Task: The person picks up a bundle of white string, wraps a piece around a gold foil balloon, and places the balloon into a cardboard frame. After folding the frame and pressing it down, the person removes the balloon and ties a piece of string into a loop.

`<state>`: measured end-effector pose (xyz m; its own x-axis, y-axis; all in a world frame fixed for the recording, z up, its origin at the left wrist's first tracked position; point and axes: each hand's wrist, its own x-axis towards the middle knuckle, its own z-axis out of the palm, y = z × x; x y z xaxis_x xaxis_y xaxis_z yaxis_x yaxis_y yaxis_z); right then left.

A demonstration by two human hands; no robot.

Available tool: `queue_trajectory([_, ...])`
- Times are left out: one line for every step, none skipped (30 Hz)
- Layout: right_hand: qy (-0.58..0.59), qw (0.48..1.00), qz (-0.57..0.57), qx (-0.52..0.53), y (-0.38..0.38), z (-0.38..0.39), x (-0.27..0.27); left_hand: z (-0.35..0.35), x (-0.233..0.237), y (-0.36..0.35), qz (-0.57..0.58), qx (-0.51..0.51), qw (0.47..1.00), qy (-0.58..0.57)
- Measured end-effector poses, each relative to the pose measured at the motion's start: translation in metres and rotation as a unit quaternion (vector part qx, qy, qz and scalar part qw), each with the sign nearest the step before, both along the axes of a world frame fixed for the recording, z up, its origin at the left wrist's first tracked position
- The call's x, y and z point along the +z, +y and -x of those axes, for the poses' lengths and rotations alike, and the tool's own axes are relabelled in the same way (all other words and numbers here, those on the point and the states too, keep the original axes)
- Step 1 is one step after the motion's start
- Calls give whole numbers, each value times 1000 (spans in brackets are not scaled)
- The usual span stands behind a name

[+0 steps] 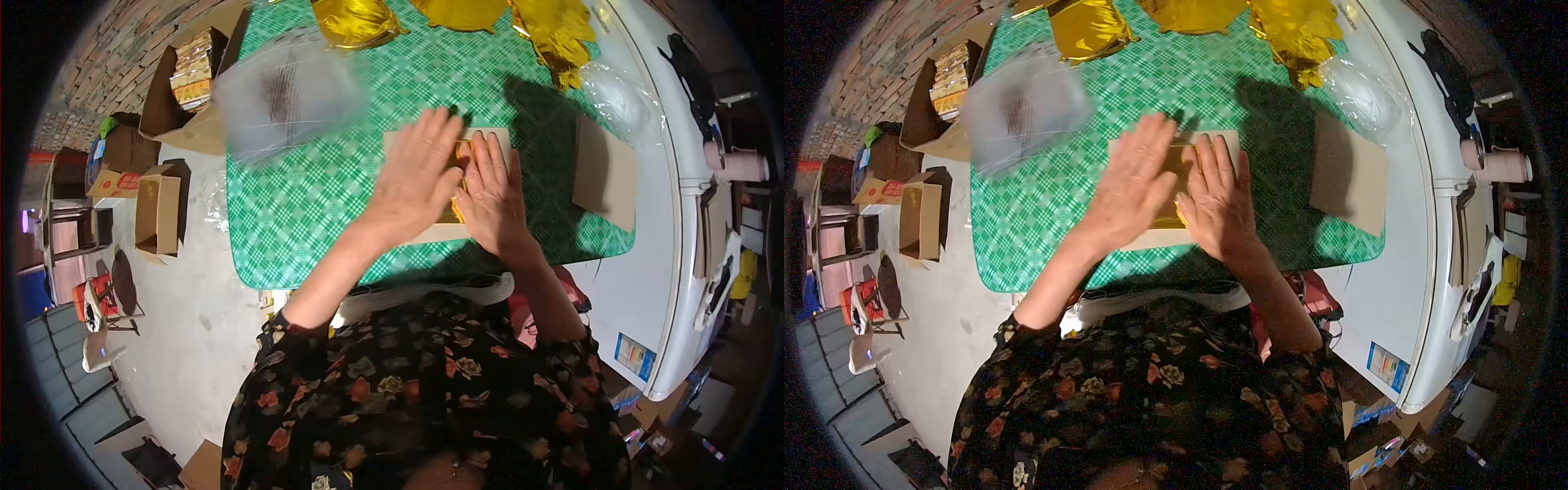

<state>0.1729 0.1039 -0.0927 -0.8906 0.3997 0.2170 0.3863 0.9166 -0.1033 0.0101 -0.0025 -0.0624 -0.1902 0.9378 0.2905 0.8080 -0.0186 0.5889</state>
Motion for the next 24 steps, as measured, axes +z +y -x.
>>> queue_trajectory([0,1000,-3,6,1,0,-1,-3,-6,5,-3,-11,1000,10])
queue_trajectory([-2,1000,-1,19,2,-2,1,-10,-15,8,-13,-27,1000,3])
queue_trajectory([4,1000,-5,21,3,-2,0,-16,-22,8,-15,-26,999,28])
queue_trajectory([9,1000,-8,24,3,-3,-1,-24,-26,7,-16,-24,998,53])
queue_trajectory([14,999,-11,28,2,-1,-1,-29,-29,8,-16,-21,997,77])
queue_trajectory([21,999,8,33,0,0,7,-31,-31,9,-17,4,997,72])
queue_trajectory([21,999,2,37,0,0,3,-32,-33,9,-14,4,997,69])
queue_trajectory([22,999,-5,42,2,-2,0,-33,-34,8,-11,6,998,66])
queue_trajectory([24,998,-14,49,5,-1,-2,-32,-34,9,-11,10,998,65])
queue_trajectory([61,996,15,66,8,-3,-1,-31,-35,9,-8,9,998,55])
queue_trajectory([48,997,9,55,6,-1,-1,-30,-34,9,-8,13,999,49])
queue_trajectory([34,999,4,42,5,-1,-2,-30,-34,8,-8,15,999,41])
queue_trajectory([18,999,-1,28,4,-2,-3,-32,-34,8,-8,16,999,33])
queue_trajectory([19,999,22,36,5,-4,-1,-33,-34,7,-2,17,999,32])
queue_trajectory([19,998,44,44,6,-7,1,-33,-34,8,3,17,999,32])
queue_trajectory([21,996,64,52,9,-9,4,-32,-32,9,7,18,999,33])
queue_trajectory([39,994,75,69,15,-11,3,-33,-33,10,13,19,999,49])
queue_trajectory([58,991,86,86,23,-15,-1,-33,-34,10,20,21,997,66])
queue_trajectory([77,987,98,102,30,-18,-3,-33,-35,9,28,21,996,83])
queue_trajectory([92,987,100,86,35,-19,0,-33,-35,7,33,30,995,87])
queue_trajectory([107,987,101,65,42,-23,5,-34,-34,6,35,36,995,91])
queue_trajectory([121,988,95,36,52,-30,12,-36,-33,9,31,32,995,93])
queue_trajectory([140,985,96,14,64,-41,22,-38,-33,12,36,32,993,111])
queue_trajectory([160,982,95,-9,75,-51,35,-38,-34,11,40,30,990,128])
